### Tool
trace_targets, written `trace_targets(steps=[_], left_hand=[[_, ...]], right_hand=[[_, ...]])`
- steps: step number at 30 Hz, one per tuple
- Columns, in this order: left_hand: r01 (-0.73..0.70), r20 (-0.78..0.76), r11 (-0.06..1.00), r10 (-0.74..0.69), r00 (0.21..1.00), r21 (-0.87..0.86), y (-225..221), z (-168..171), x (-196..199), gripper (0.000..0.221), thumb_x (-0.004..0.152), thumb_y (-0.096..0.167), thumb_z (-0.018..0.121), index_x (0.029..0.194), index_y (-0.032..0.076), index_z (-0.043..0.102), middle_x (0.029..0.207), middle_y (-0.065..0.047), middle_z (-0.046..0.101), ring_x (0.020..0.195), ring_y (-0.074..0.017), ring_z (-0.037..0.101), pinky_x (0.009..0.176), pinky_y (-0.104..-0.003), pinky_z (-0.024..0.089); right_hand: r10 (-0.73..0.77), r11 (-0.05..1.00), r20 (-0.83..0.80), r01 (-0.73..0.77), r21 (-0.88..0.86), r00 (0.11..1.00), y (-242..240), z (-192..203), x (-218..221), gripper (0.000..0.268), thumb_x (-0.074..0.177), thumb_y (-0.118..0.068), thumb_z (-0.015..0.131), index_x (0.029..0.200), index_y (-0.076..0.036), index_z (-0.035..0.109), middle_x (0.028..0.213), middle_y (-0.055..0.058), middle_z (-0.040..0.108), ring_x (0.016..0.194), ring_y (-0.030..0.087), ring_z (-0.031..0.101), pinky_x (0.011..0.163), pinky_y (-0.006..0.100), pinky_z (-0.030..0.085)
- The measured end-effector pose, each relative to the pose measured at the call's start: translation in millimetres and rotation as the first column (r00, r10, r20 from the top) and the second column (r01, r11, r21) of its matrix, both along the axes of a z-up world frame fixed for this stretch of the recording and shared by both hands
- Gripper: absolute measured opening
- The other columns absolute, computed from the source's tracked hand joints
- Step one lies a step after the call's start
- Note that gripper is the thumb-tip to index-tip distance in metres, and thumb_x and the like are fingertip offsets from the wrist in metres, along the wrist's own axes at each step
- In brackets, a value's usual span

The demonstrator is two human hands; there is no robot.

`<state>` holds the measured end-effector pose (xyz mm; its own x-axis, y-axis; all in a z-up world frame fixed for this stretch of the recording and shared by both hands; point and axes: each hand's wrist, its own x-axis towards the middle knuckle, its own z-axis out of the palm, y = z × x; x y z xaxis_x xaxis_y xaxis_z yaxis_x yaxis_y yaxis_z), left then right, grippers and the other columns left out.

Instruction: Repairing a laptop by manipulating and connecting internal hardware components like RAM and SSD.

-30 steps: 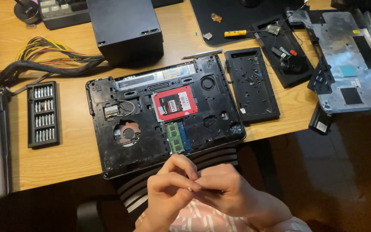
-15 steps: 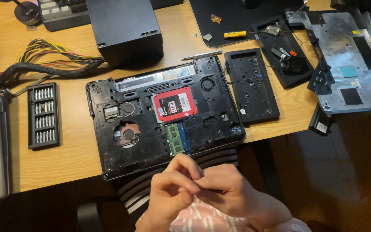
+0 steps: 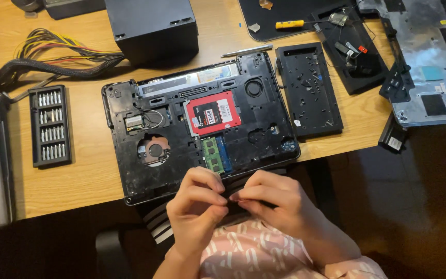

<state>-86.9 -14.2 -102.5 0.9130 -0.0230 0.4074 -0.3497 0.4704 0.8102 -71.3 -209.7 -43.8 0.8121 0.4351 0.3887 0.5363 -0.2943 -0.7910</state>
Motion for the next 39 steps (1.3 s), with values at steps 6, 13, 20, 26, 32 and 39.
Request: trace_targets(steps=[6,13,20,26,32,39], left_hand=[[0.058,-0.073,0.981,-0.045,0.996,0.185,-15.1,15.2,25.9,0.051,0.084,0.005,0.078,0.132,0.001,0.061,0.121,-0.01,0.06,0.112,-0.0211,0.061,0.103,-0.033,0.049],[0.085,-0.106,0.872,-0.038,0.994,0.481,-42.4,11.7,43.9,0.049,0.093,0.005,0.077,0.14,0.002,0.062,0.12,-0.007,0.072,0.105,-0.0161,0.071,0.097,-0.028,0.056],[0.409,-0.396,0.91,-0.351,0.848,0.07,-58.3,3.3,50.2,0.042,0.099,0.006,0.072,0.139,0.001,0.065,0.117,-0.006,0.073,0.107,-0.0128,0.069,0.096,-0.027,0.056],[0.286,-0.291,0.921,-0.207,0.934,0.263,-50.0,14.8,60.8,0.02,0.096,0.004,0.077,0.115,-0.002,0.07,0.104,-0.007,0.075,0.095,-0.0157,0.072,0.086,-0.028,0.057],[-0.298,0.488,0.613,-0.166,0.857,0.732,-33.9,25.5,81.7,0.021,0.091,0.003,0.071,0.11,-0.001,0.064,0.121,-0.016,0.069,0.111,-0.0316,0.069,0.096,-0.037,0.056],[-0.583,0.657,0.316,-0.235,0.716,0.748,-40.4,14.6,95.8,0.021,0.084,0.006,0.065,0.102,-0.004,0.06,0.126,-0.022,0.064,0.113,-0.033,0.065,0.1,-0.041,0.053]], right_hand=[[-0.341,0.931,0.082,0.349,-0.105,0.936,-37.8,-15.6,7.3,0.02,0.083,-0.005,0.08,0.102,0.0,0.079,0.081,0.007,0.061,0.073,0.016,0.06,0.064,0.024,0.046],[-0.243,0.866,-0.366,0.371,0.336,0.898,-73.5,-62.5,5.3,0.022,0.107,-0.012,0.065,0.11,0.008,0.071,0.097,0.011,0.07,0.088,0.016,0.068,0.083,0.028,0.055],[0.012,0.711,-0.422,0.289,0.641,0.906,-78.9,-70.6,6.1,0.024,0.108,-0.013,0.064,0.113,0.011,0.067,0.107,0.018,0.07,0.094,0.021,0.067,0.089,0.034,0.055],[-0.032,0.745,-0.296,0.22,0.63,0.955,-89.8,-79.0,9.3,0.014,0.11,-0.006,0.065,0.11,0.007,0.069,0.096,0.014,0.068,0.084,0.02,0.065,0.081,0.032,0.055],[-0.49,0.864,-0.025,0.49,0.119,0.871,-76.7,-42.9,27.1,0.011,0.096,0.008,0.071,0.106,0.004,0.069,0.103,0.012,0.071,0.09,0.021,0.07,0.083,0.033,0.056],[-0.469,0.803,0.411,0.571,-0.17,0.782,-67.5,-47.2,46.2,0.022,0.086,0.009,0.081,0.102,-0.002,0.071,0.099,0.011,0.067,0.094,0.029,0.065,0.083,0.037,0.054]])
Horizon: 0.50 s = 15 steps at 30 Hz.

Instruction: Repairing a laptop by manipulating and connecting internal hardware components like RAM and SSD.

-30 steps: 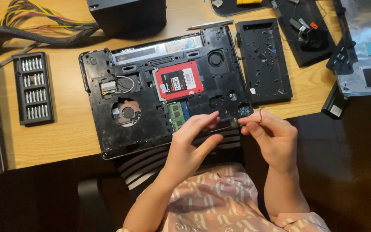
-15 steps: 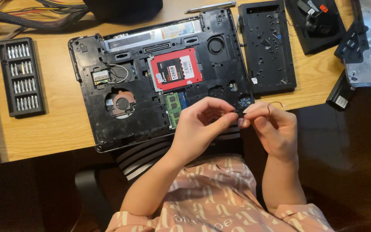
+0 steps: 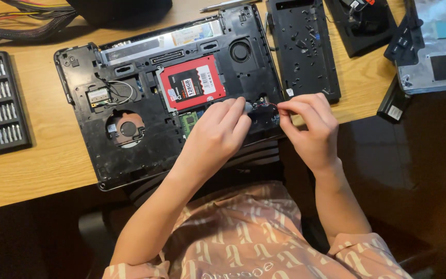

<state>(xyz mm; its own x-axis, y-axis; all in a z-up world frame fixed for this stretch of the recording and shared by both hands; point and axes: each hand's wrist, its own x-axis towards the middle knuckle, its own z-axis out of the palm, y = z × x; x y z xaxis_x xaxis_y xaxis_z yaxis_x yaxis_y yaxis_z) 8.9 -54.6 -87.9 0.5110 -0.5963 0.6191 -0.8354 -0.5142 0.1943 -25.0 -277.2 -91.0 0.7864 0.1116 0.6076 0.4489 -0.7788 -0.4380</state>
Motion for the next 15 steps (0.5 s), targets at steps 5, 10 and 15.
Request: trace_targets(steps=[5,10,15], left_hand=[[-0.036,-0.03,0.999,0.037,0.999,0.032,1.4,-1.8,-0.4,0.019,0.084,0.008,0.065,0.1,-0.002,0.061,0.124,-0.02,0.066,0.116,-0.0321,0.063,0.102,-0.041,0.05],[-0.078,0.004,0.991,0.078,0.997,0.106,-0.5,2.3,-4.5,0.023,0.085,0.01,0.067,0.105,-0.002,0.066,0.121,-0.015,0.067,0.117,-0.028,0.063,0.099,-0.042,0.049],[-0.115,0.027,0.987,0.113,0.993,0.11,-2.8,-1.8,-9.7,0.024,0.095,0.018,0.07,0.104,-0.004,0.069,0.123,-0.019,0.067,0.118,-0.0303,0.061,0.097,-0.043,0.048]], right_hand=[[0.021,0.999,-0.05,-0.023,-0.029,0.999,0.2,3.7,7.2,0.021,0.089,0.006,0.081,0.106,-0.002,0.073,0.099,0.011,0.066,0.094,0.027,0.066,0.082,0.037,0.054],[0.056,0.99,-0.237,-0.023,0.141,0.97,-7.3,11.1,3.9,0.019,0.094,0.002,0.079,0.112,-0.002,0.074,0.1,0.008,0.067,0.085,0.016,0.069,0.071,0.027,0.056],[0.06,0.988,-0.327,-0.011,0.151,0.943,-16.7,17.5,-3.2,0.018,0.089,0.002,0.081,0.106,-0.001,0.075,0.098,0.007,0.07,0.076,0.012,0.065,0.067,0.025,0.05]])
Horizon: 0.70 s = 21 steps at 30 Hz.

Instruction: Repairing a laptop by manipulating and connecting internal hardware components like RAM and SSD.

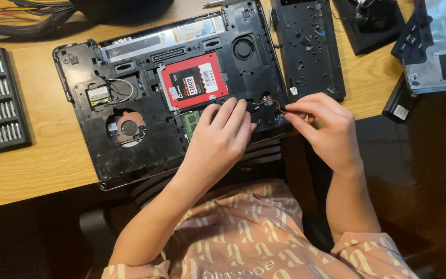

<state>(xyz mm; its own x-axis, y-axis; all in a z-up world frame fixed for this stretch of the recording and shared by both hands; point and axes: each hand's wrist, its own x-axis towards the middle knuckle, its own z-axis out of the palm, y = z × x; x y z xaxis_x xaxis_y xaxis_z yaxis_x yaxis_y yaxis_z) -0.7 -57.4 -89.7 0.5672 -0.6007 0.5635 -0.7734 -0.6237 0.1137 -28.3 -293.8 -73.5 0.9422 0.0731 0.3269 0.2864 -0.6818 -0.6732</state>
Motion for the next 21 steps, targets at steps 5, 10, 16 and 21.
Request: trace_targets(steps=[5,10,16,21], left_hand=[[0.0,0.004,1.0,0.0,1.0,-0.008,-0.3,-2.2,-1.2,0.025,0.096,0.017,0.071,0.108,-0.004,0.067,0.126,-0.018,0.066,0.122,-0.0303,0.06,0.098,-0.043,0.049],[-0.004,0.001,1.0,0.004,1.0,-0.016,-1.6,0.3,-2.1,0.037,0.096,0.018,0.071,0.126,-0.003,0.068,0.119,-0.015,0.064,0.116,-0.0295,0.059,0.097,-0.043,0.048],[-0.068,-0.134,0.983,0.045,0.99,-0.17,-11.6,-0.8,2.3,0.044,0.093,0.023,0.076,0.131,0.002,0.066,0.119,-0.011,0.062,0.112,-0.0278,0.058,0.096,-0.043,0.046],[-0.19,-0.23,0.96,0.141,0.963,-0.207,-24.8,-1.5,9.0,0.035,0.09,0.024,0.077,0.121,0.008,0.07,0.108,-0.007,0.059,0.103,-0.0271,0.056,0.091,-0.043,0.043]], right_hand=[[-0.02,0.999,0.023,0.021,-0.04,1.0,-5.6,0.9,1.9,0.016,0.091,0.003,0.081,0.106,0.0,0.077,0.098,0.008,0.068,0.079,0.013,0.066,0.07,0.024,0.051],[0.09,0.996,0.031,-0.09,-0.011,0.995,-16.1,0.1,14.3,0.014,0.094,0.005,0.079,0.107,0.003,0.074,0.106,0.008,0.073,0.092,0.014,0.072,0.085,0.025,0.055],[0.192,0.9,-0.349,-0.023,0.434,0.917,-20.6,-9.1,26.1,0.012,0.094,0.005,0.07,0.106,0.006,0.073,0.104,0.009,0.072,0.089,0.013,0.072,0.077,0.024,0.059],[0.247,0.872,-0.343,-0.054,0.486,0.906,-20.7,-13.1,27.9,0.013,0.094,0.007,0.071,0.107,0.007,0.072,0.104,0.009,0.071,0.091,0.014,0.071,0.078,0.025,0.058]])
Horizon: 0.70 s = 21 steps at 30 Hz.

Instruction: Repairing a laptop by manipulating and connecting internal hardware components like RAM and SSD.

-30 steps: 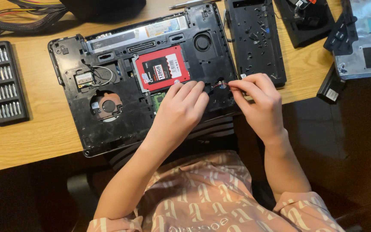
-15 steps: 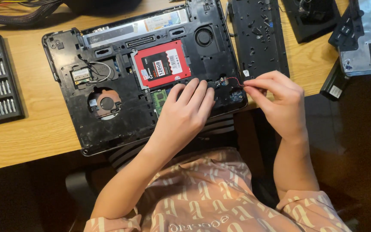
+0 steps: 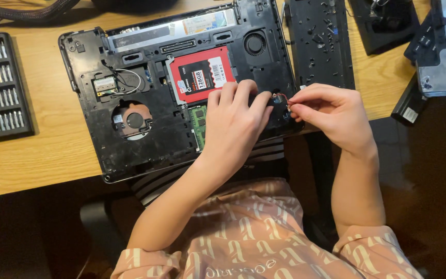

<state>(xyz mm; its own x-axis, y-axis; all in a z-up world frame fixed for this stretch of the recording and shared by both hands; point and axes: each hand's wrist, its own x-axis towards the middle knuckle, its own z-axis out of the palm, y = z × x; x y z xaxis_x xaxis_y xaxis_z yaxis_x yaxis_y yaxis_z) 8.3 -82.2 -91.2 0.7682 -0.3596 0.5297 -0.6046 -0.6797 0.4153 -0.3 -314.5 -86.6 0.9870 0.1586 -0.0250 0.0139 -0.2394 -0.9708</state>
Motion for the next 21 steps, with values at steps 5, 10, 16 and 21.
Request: trace_targets(steps=[5,10,16,21], left_hand=[[0.012,-0.031,0.987,-0.018,0.999,-0.16,-0.1,2.3,0.2,0.013,0.094,0.017,0.077,0.103,0.01,0.071,0.105,-0.004,0.063,0.1,-0.0252,0.059,0.088,-0.04,0.044],[0.108,-0.087,0.9,-0.159,0.984,-0.423,2.4,9.8,-3.9,0.016,0.095,0.01,0.078,0.108,0.007,0.071,0.099,-0.006,0.066,0.093,-0.0253,0.064,0.081,-0.038,0.049],[0.068,-0.108,0.851,-0.145,0.983,-0.521,3.9,15.6,-4.5,0.022,0.095,0.008,0.08,0.116,0.006,0.072,0.099,-0.008,0.067,0.091,-0.0249,0.067,0.08,-0.036,0.055],[0.06,-0.099,0.848,-0.132,0.986,-0.527,5.6,14.8,-2.0,0.018,0.097,0.007,0.078,0.114,0.006,0.072,0.101,-0.008,0.067,0.092,-0.0248,0.068,0.082,-0.035,0.055]], right_hand=[[-0.069,0.997,-0.039,0.071,0.042,0.997,-4.3,-0.3,3.9,0.012,0.094,0.007,0.07,0.106,0.008,0.072,0.101,0.011,0.072,0.088,0.014,0.072,0.079,0.025,0.06],[-0.09,0.963,-0.105,0.113,0.243,0.99,-14.9,-15.1,6.5,0.011,0.094,0.009,0.07,0.105,0.008,0.072,0.094,0.015,0.074,0.08,0.018,0.072,0.074,0.029,0.06],[-0.041,0.895,-0.277,0.159,0.417,0.96,-25.6,-22.1,2.8,0.009,0.099,-0.001,0.07,0.104,0.007,0.07,0.091,0.014,0.071,0.074,0.018,0.069,0.067,0.031,0.059],[-0.015,0.884,-0.255,0.132,0.448,0.967,-20.6,-20.7,3.9,0.01,0.1,-0.003,0.069,0.105,0.006,0.07,0.091,0.014,0.072,0.074,0.018,0.07,0.067,0.03,0.06]])
